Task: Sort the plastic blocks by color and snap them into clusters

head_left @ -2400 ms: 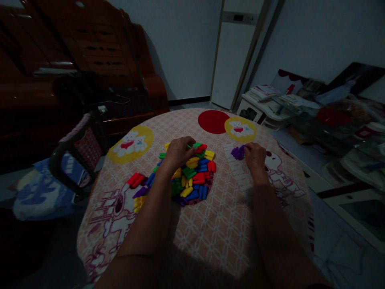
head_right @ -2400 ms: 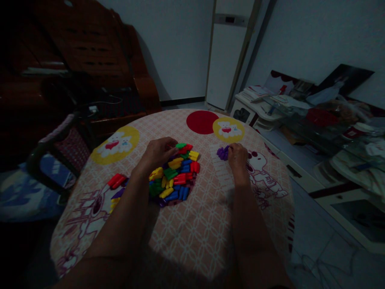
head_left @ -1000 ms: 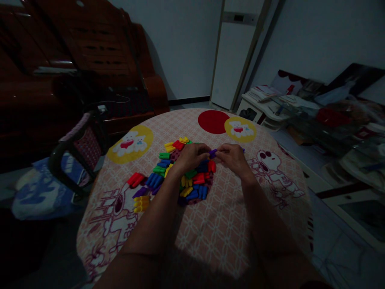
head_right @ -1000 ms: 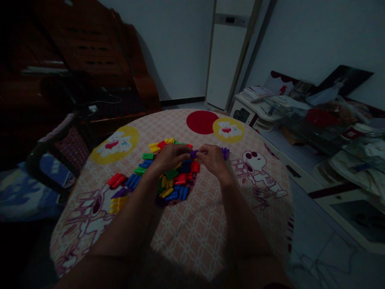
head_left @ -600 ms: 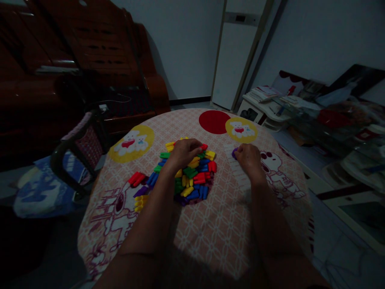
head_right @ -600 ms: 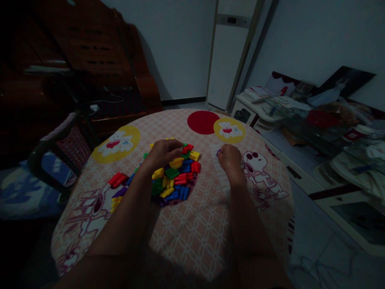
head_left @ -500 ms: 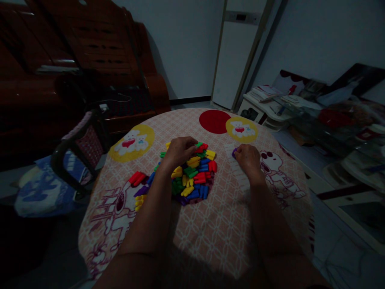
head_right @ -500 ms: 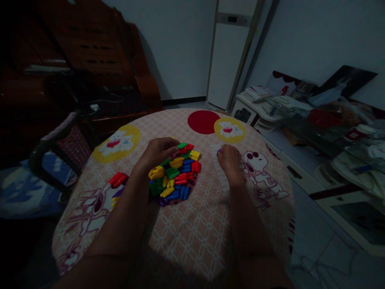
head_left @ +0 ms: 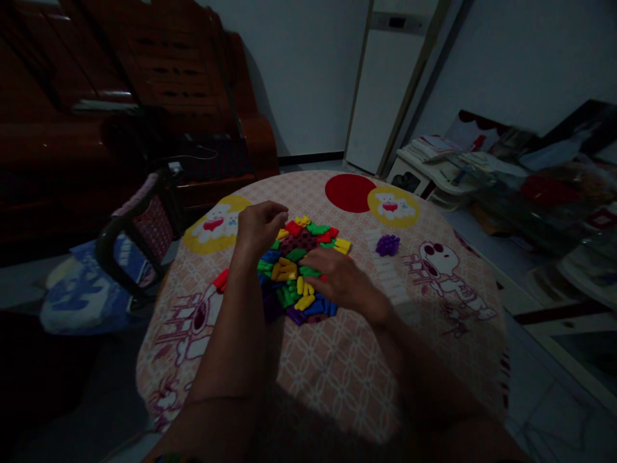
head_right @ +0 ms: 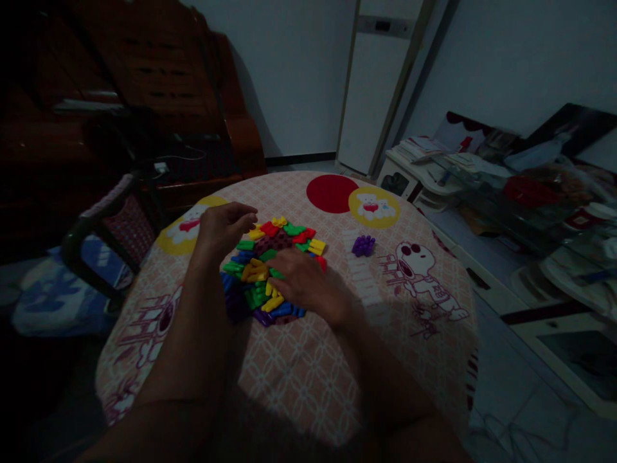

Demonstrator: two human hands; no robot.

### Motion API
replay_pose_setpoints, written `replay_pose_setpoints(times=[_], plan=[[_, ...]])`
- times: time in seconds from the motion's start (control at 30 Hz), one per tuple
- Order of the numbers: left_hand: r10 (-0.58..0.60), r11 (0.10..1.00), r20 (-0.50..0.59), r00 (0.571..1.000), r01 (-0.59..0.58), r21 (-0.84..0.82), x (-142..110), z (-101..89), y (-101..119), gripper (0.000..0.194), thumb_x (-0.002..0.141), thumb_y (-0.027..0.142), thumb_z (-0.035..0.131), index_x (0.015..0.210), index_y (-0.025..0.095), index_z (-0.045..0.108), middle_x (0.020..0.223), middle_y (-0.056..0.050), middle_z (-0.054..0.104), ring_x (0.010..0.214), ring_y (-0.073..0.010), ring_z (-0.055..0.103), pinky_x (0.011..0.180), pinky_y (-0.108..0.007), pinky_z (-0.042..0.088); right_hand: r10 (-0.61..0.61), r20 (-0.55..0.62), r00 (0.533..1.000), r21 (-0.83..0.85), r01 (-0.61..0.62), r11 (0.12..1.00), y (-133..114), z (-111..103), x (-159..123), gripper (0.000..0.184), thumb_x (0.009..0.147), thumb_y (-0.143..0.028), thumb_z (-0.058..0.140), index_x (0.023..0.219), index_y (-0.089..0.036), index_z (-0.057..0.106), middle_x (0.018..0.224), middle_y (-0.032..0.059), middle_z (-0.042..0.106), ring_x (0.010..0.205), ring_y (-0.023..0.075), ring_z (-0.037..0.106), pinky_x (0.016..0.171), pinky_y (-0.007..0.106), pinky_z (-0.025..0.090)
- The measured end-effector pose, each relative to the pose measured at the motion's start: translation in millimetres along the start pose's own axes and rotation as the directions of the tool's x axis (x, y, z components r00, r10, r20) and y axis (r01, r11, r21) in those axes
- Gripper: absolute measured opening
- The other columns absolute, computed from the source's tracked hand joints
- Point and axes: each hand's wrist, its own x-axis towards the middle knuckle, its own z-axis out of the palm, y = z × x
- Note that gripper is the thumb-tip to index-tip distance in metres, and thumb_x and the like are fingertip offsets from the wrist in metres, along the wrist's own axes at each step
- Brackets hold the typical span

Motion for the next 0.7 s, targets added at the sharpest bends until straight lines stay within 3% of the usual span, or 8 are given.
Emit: replay_pose_setpoints(times=[0.1,0.23,0.3,0.37,0.5,0.57,0.7], plan=[[-0.010,0.999,-0.063,0.998,0.007,-0.045,1,-3.7,0,0.029,0.078,0.033,0.062,0.095,0.014,0.076,0.077,-0.006,0.075,0.071,-0.0187,0.072,0.067,-0.027,0.056,-0.191,0.117,0.975,-0.012,0.193,0.981,-23,35,4,0.033,0.094,-0.030,0.068,0.125,-0.020,0.068,0.139,0.0131,0.060,0.135,0.0286,0.049,0.117,0.050,0.033],[-0.019,1.000,-0.059,0.998,0.018,-0.011,0,-9.0,-2,0.029,0.077,0.033,0.062,0.094,0.014,0.076,0.078,-0.006,0.075,0.069,-0.0180,0.071,0.068,-0.027,0.055,-0.143,0.109,0.984,-0.082,0.152,0.985,-15,51,4,0.029,0.092,-0.030,0.070,0.119,-0.018,0.070,0.137,0.0155,0.061,0.136,0.0322,0.047,0.119,0.057,0.028],[-0.021,0.999,0.035,0.999,0.019,0.050,-1,-12.4,-3,0.029,0.076,0.033,0.062,0.091,0.014,0.076,0.077,-0.006,0.075,0.069,-0.0182,0.069,0.067,-0.027,0.054,-0.080,0.056,0.995,-0.100,0.086,0.991,-3,48,5,0.025,0.094,-0.031,0.067,0.116,-0.019,0.070,0.136,0.0154,0.061,0.135,0.0320,0.047,0.117,0.056,0.031],[-0.024,0.993,0.208,0.978,-0.001,0.119,-1,-15.0,-4,0.025,0.073,0.033,0.063,0.083,0.014,0.076,0.072,-0.005,0.074,0.068,-0.0185,0.068,0.064,-0.026,0.051,-0.039,0.017,0.999,-0.114,0.040,0.993,9,42,5,0.020,0.096,-0.027,0.062,0.113,-0.020,0.071,0.135,0.0141,0.062,0.134,0.0310,0.048,0.116,0.055,0.033],[-0.044,0.985,0.556,0.830,-0.057,0.163,-3,-12.5,-4,0.018,0.067,0.030,0.065,0.072,0.017,0.076,0.065,-0.002,0.073,0.065,-0.0177,0.066,0.060,-0.023,0.047,0.020,-0.002,1.000,-0.137,-0.020,0.990,28,38,4,0.021,0.095,-0.021,0.058,0.112,-0.021,0.071,0.130,0.0136,0.065,0.130,0.0300,0.051,0.114,0.052,0.035],[-0.035,0.983,0.627,0.779,-0.087,0.163,-3,-6.8,-4,0.018,0.065,0.028,0.065,0.074,0.019,0.078,0.067,-0.001,0.075,0.065,-0.0173,0.066,0.060,-0.022,0.046,0.056,-0.012,0.998,-0.141,-0.057,0.988,34,40,2,0.024,0.095,-0.020,0.057,0.116,-0.019,0.070,0.131,0.0146,0.064,0.130,0.0303,0.051,0.115,0.051,0.034],[-0.025,0.964,0.650,0.760,-0.154,0.218,-1,7.0,-8,0.025,0.064,0.020,0.064,0.081,0.021,0.081,0.079,0.000,0.079,0.070,-0.0176,0.068,0.064,-0.021,0.046,0.121,-0.035,0.992,-0.127,-0.124,0.984,41,42,0,0.033,0.095,-0.018,0.055,0.126,-0.017,0.067,0.135,0.0158,0.063,0.136,0.0313,0.047,0.118,0.052,0.029]])
